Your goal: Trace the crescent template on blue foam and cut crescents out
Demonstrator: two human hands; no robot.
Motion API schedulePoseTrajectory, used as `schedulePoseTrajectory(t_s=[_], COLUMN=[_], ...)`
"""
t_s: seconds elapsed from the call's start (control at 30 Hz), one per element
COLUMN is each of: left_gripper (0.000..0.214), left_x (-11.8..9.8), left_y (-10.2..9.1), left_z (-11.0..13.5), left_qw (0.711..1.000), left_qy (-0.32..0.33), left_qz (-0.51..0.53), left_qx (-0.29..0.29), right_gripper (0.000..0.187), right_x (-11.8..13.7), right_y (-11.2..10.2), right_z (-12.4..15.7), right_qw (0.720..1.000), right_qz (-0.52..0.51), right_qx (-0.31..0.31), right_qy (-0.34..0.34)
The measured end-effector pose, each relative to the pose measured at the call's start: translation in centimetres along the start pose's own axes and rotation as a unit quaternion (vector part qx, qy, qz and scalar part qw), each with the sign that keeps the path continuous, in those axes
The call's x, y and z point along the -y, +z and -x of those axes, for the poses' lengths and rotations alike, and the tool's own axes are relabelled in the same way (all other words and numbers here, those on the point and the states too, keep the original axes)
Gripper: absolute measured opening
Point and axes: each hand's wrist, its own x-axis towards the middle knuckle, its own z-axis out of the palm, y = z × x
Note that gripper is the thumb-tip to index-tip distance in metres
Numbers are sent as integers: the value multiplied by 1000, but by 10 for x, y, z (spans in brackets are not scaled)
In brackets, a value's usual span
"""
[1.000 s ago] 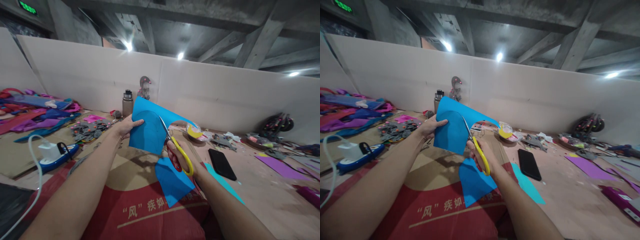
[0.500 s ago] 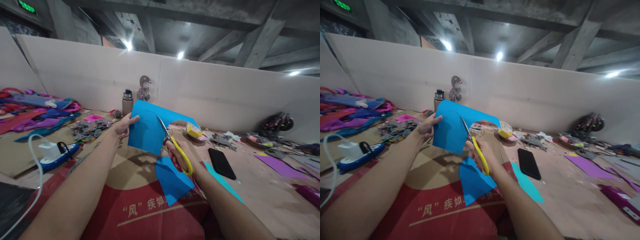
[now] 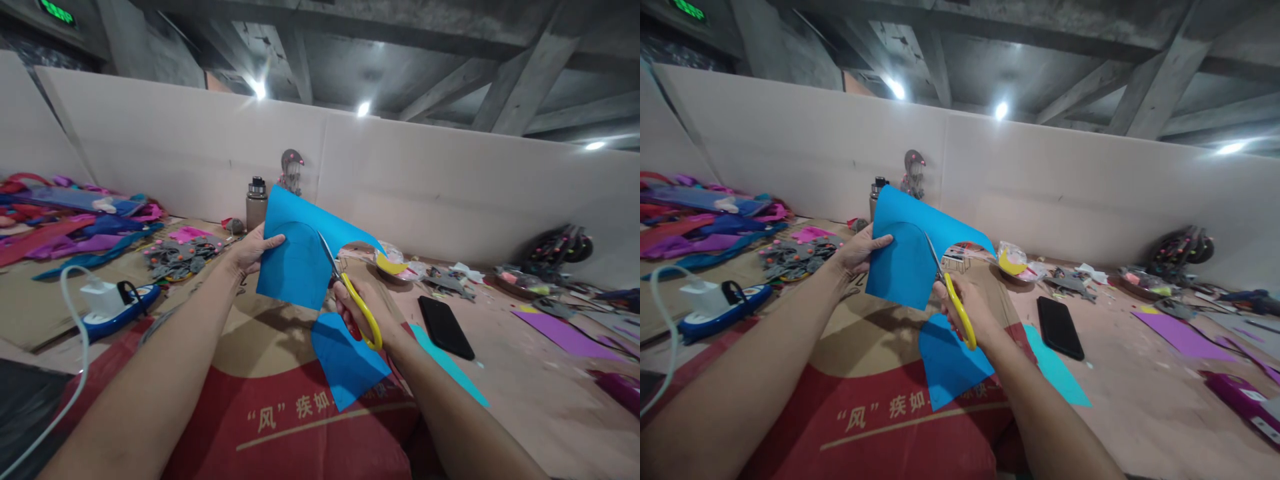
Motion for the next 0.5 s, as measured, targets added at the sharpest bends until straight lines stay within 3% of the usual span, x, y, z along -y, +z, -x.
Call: schedulePoseTrajectory(t_s=[0.27, 0.5], left_gripper=[80, 79], left_x=[2, -3], left_y=[-4, -9], left_z=[0, 5], left_qw=[1000, 1000], left_qy=[-15, -24], left_qz=[-5, -10], left_qx=[4, -5], right_gripper=[44, 40], right_x=[-16, -13], right_y=[1, -4], right_z=[-5, -5], right_qw=[999, 998], right_qz=[-30, 50], right_qx=[29, -14], right_qy=[-20, -31])
